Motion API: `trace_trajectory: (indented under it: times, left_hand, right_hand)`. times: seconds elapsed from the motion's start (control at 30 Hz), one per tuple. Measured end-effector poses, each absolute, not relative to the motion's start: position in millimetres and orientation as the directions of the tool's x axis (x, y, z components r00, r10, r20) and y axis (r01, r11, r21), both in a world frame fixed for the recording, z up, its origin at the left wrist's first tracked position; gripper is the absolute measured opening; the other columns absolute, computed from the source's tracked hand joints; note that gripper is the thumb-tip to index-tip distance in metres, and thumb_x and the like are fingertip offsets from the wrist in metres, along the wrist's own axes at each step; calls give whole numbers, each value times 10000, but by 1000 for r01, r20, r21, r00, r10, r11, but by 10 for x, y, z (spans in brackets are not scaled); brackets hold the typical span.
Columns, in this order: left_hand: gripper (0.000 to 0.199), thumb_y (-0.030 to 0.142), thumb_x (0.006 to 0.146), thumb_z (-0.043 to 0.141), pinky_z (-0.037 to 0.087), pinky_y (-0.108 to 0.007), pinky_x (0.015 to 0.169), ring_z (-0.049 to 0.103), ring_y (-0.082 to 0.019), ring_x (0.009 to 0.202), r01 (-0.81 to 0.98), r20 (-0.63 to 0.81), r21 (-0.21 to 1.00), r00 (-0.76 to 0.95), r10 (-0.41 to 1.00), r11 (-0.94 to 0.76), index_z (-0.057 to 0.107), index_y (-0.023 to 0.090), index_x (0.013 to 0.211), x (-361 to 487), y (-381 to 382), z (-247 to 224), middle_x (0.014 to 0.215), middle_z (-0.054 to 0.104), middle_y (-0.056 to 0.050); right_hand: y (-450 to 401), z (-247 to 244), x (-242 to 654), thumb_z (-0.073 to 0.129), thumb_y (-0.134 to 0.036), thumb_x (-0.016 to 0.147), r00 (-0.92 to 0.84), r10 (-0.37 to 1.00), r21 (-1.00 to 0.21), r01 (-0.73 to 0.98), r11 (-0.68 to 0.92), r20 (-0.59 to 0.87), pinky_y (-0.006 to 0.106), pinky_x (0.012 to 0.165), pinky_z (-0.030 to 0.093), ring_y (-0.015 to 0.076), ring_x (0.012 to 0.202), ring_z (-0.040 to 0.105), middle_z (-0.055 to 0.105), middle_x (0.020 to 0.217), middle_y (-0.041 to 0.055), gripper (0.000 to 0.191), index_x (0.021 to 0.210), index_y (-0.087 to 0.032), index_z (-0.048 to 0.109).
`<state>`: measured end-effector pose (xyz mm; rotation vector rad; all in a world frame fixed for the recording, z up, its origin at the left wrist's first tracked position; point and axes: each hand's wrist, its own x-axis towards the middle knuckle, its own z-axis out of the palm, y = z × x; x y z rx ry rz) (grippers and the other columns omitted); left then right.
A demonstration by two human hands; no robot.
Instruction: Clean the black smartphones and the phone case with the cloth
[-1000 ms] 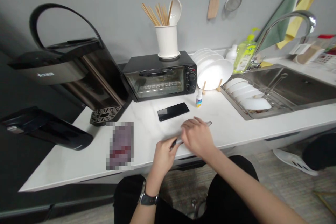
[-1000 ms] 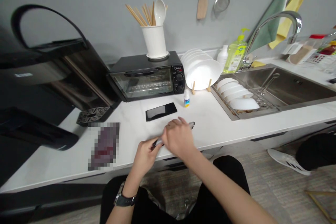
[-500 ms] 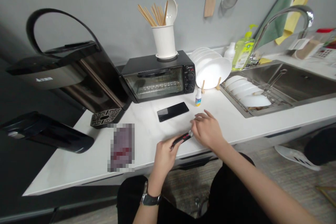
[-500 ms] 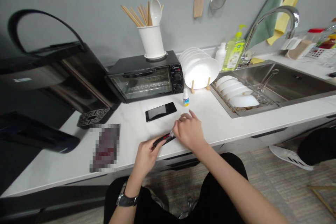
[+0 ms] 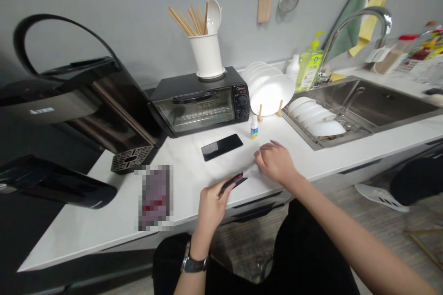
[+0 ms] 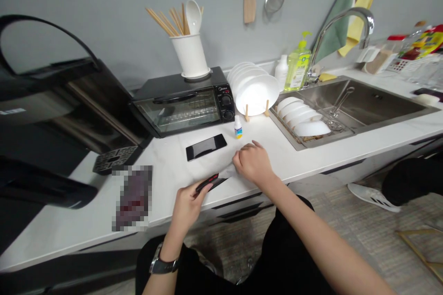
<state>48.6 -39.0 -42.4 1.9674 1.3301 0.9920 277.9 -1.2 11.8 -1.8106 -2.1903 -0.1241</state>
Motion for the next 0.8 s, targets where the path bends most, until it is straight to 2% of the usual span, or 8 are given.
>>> trace_trajectory:
  times: [0.13, 0.2, 0.3, 0.4, 0.47, 0.57, 0.67, 0.8]
  left_hand:
    - [206, 207, 920, 571, 486, -252, 582, 623, -165, 559, 627, 322, 674, 227, 919, -391, 750, 175, 822, 431, -358, -554, 674, 733, -20]
    - [227, 135, 860, 531, 456, -255, 537, 611, -178, 554, 669, 341, 625, 228, 912, -401, 678, 185, 695, 367, -343, -614, 611, 677, -27]
    - [218, 113, 824, 530, 445, -257, 514, 623, -185, 554, 681, 330, 608, 250, 910, -408, 645, 191, 655, 307, -346, -620, 618, 679, -40]
    - [237, 182, 901, 559, 496, -251, 572, 668, -181, 585, 644, 308, 645, 275, 911, -412, 701, 180, 711, 347, -371, -544, 659, 725, -37]
    - [221, 264, 965, 571, 552, -255, 700, 740, -195, 740, 570, 284, 722, 272, 920, -391, 771, 186, 910, 406, -386, -487, 844, 801, -48]
    - [242, 326, 985, 592, 567, -271, 819, 764, -211, 896, 483, 264, 800, 251, 931, -357, 770, 216, 1106, 464, -391, -453, 1054, 816, -51]
    - [231, 255, 952, 564, 545, -264, 662, 715, -192, 669, 544, 304, 748, 227, 925, -379, 765, 175, 868, 432, -381, -499, 811, 798, -53]
    - [264, 161, 854, 535, 466, -269, 535, 627, -190, 546, 609, 342, 674, 244, 907, -418, 640, 179, 612, 321, -364, -565, 613, 698, -59]
  right_hand:
    - [-249, 50, 2099, 467, -242, 1018, -296, 874, -176, 906, 384, 386, 431, 1114, 333, 248, 962, 660, 761, 907, 87, 323, 873, -156, 743]
    - [-390, 19, 1719, 504, -298, 1018, -412, 806, -190, 830, 525, 425, 407, 1050, 385, 240, 911, 647, 754, 922, 83, 278, 988, -143, 732]
    - [-430, 17, 1644, 512, -385, 1036, -508, 737, -176, 757, 629, 445, 384, 929, 428, 244, 911, 645, 751, 963, 89, 336, 1147, -125, 693]
    - [-264, 31, 2169, 457, -374, 1065, -462, 807, -172, 819, 548, 368, 369, 872, 422, 238, 899, 664, 756, 917, 76, 352, 996, -160, 728]
    - [-131, 63, 2549, 425, -288, 1068, -320, 897, -168, 909, 382, 305, 354, 873, 418, 225, 878, 676, 760, 879, 82, 389, 866, -161, 732]
    - [-76, 104, 2654, 400, -221, 1059, -175, 936, -152, 961, 229, 304, 374, 997, 388, 232, 930, 681, 766, 894, 104, 407, 841, -150, 736]
    - [-257, 57, 2162, 400, -259, 1067, -215, 899, -166, 941, 296, 382, 430, 1086, 333, 249, 971, 659, 758, 910, 101, 397, 879, -154, 733]
    - [-460, 15, 1634, 469, -405, 1057, -465, 779, -176, 801, 573, 420, 385, 909, 415, 240, 894, 637, 739, 917, 80, 359, 997, -149, 714]
